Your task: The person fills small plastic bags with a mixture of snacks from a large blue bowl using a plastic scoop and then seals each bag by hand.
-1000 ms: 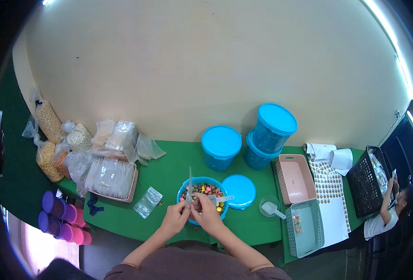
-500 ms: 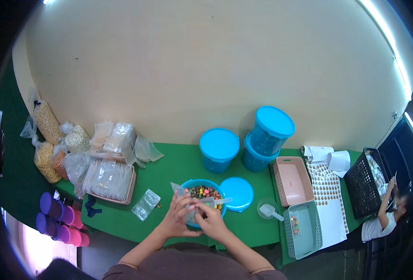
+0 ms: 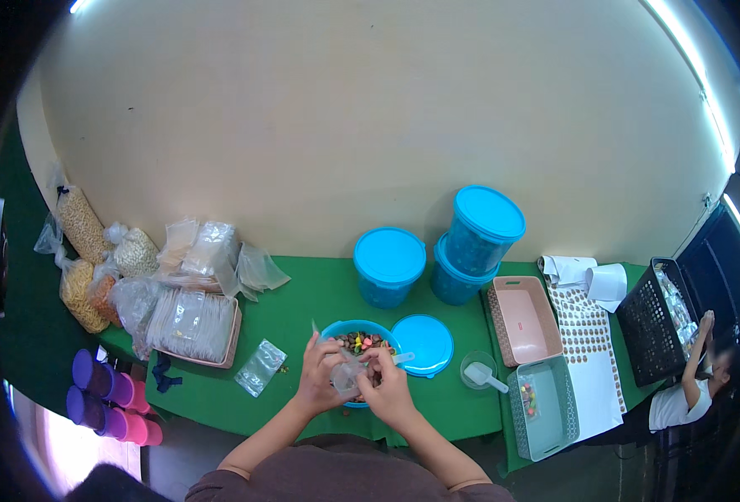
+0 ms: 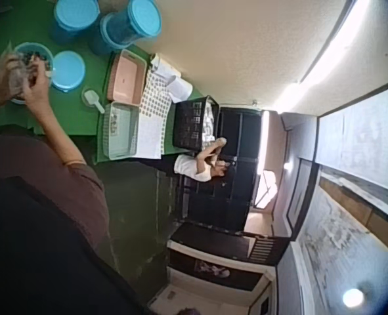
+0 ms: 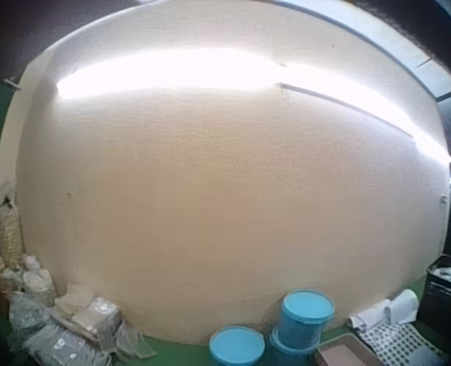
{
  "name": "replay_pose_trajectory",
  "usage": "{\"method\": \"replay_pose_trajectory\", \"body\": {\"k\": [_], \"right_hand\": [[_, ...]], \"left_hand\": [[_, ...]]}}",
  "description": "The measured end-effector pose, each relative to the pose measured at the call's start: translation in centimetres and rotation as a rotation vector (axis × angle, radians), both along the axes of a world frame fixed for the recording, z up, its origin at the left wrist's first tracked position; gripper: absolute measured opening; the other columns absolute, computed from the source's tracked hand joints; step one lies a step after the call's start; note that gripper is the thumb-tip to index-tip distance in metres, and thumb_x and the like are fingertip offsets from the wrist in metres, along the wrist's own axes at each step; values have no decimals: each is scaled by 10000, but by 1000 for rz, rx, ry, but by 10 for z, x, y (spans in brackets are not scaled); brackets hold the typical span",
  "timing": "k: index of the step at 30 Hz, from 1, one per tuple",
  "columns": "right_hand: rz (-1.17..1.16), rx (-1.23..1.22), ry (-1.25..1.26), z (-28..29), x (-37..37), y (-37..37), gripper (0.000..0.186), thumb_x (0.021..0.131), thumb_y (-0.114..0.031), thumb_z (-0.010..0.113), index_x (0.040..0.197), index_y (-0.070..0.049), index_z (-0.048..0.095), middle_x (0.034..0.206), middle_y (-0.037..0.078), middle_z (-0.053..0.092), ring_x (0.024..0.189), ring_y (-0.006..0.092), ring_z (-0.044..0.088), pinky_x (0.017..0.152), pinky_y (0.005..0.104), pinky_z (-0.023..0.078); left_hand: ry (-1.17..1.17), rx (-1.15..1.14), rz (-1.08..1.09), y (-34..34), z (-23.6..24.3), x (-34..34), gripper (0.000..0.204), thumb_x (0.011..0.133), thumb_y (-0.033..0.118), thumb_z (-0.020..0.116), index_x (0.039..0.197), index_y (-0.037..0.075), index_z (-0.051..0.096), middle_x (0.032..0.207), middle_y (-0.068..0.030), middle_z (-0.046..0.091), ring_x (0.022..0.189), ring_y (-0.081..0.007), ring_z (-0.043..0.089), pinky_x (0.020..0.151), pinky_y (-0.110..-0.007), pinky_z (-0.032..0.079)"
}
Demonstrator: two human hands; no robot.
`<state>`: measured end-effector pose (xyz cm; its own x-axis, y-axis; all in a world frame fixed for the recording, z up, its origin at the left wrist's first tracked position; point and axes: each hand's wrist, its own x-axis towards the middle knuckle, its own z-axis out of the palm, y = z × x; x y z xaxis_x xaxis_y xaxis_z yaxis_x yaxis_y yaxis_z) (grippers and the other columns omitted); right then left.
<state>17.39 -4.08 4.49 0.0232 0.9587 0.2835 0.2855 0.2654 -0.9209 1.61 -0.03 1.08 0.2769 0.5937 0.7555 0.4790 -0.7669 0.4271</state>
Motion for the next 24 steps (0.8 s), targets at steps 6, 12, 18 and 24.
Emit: {"method": "replay_pose_trajectory", "body": {"k": [6,12,18,24], "right_hand": [[114,-74,288,-5,0,0,238,926,-60,551,1160,-54,506,717,-5,487,636,53,451,550,229,361],[261,-602,463,-55,20,21,335,1042,-343,438,1151,-50,560,919,40,621,718,83,555,635,243,463],[541,-716,849,-69,2,-1,357,1035,-369,452,1101,-55,608,917,43,654,807,108,614,734,282,504],[638,-749,1189,-99,3,1,325,1037,-336,454,1091,-54,604,929,58,662,848,164,622,773,323,511]], "left_hand": [[-6,45,-92,2,-5,-10,532,660,131,807,1107,112,518,1042,-98,594,1032,-283,615,1058,-521,377],[-1159,-623,-209,6,9,-4,343,875,131,630,1155,63,445,955,-114,587,950,-255,629,915,-437,501],[-1352,-726,-341,8,10,-17,273,946,210,557,1149,71,438,912,-87,562,867,-219,622,893,-445,518],[-1412,-613,-264,18,20,-40,312,958,278,579,1171,103,432,915,-71,545,830,-203,603,856,-486,528]]}}
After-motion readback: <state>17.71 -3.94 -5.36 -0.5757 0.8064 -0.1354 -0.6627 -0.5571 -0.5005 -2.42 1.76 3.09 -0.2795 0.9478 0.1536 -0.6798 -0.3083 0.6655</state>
